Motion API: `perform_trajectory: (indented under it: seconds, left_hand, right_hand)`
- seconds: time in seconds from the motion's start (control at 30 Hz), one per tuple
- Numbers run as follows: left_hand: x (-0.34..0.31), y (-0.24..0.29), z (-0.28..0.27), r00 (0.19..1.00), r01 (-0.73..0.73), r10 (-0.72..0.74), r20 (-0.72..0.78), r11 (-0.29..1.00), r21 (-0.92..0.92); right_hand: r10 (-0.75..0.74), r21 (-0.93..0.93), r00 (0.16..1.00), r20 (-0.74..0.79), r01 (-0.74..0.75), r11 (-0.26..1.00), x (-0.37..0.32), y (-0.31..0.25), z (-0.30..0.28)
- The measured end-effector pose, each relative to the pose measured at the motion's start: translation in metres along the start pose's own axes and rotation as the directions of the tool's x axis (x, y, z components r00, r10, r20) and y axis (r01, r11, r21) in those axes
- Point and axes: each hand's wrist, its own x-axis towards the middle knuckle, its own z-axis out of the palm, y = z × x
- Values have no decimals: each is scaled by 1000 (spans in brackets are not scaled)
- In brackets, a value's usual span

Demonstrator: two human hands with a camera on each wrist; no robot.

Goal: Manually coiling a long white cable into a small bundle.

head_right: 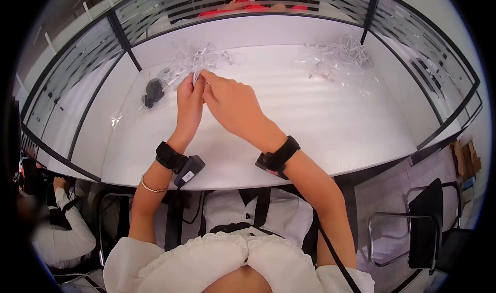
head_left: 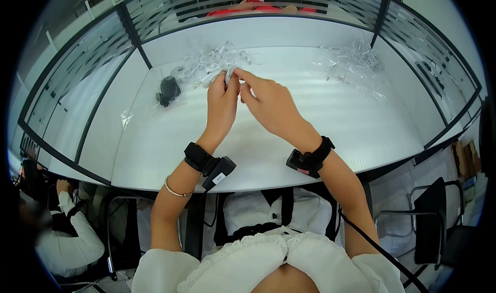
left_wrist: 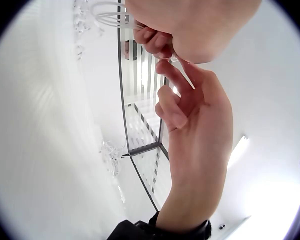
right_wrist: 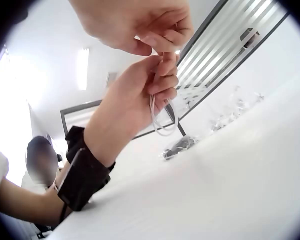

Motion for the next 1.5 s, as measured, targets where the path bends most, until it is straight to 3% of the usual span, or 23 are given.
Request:
perform_trajectory:
  seconds: [0.1, 0.13, 0.23, 0.27, 0.37, 0.57, 0.67, 0.77, 0.83, 0.9, 1.0, 1.1, 1.23, 1.5]
  left_hand:
    - [-2, 7, -4, 994, 22, -34, 108, 994, 105]
    - [-4, 10, -1, 991, 52, -61, 122, 996, 77]
    - [-9, 13, 4, 978, 111, -114, 175, 993, 31]
    - [-10, 10, 4, 985, 38, -49, 164, 997, 70]
    - [-12, 7, 6, 990, 6, -14, 142, 998, 62]
    - [-12, 15, 4, 972, 78, -85, 218, 996, 42]
    - [-11, 10, 2, 966, 36, -59, 250, 994, 99]
    - [-8, 9, 0, 941, 24, -101, 322, 972, 235]
    - [-7, 2, 2, 952, 47, -116, 284, 970, 238]
    - [-8, 2, 7, 979, 69, -101, 178, 982, 175]
    - [-3, -7, 3, 989, -12, -34, 145, 953, 304]
    - [-1, -5, 4, 990, 27, -68, 127, 954, 298]
    - [-2, 7, 6, 976, 160, -161, 144, 987, 18]
    - [0, 11, -2, 897, 416, -379, 226, 897, -148]
  right_hand:
    - [26, -8, 1000, -11, -26, 1000, 2, 4, -8]
    - [-58, -25, 992, -108, 56, 998, 2, 11, -3]
    - [113, 51, 994, 9, -114, 992, 7, 21, -8]
    - [82, 29, 997, -15, -82, 996, 7, 24, -7]
    - [62, 9, 998, -32, -62, 998, 7, 24, -9]
    - [223, 157, 972, 76, -232, 960, 11, 27, -18]
    - [164, 192, 986, 42, -169, 967, 11, 39, -16]
    - [162, 12, 987, 3, -162, 987, 8, 36, -20]
    - [86, -49, 993, -83, -90, 995, 6, 39, -12]
    - [101, -52, 992, -71, -105, 993, 7, 34, -10]
    - [56, -50, 989, -135, -63, 997, 8, 30, -6]
    - [50, -73, 988, -149, -62, 995, 8, 30, -5]
    - [76, 2, 990, -122, -76, 997, 8, 30, -5]
    - [-79, 151, 994, -76, 90, 984, 7, 34, -6]
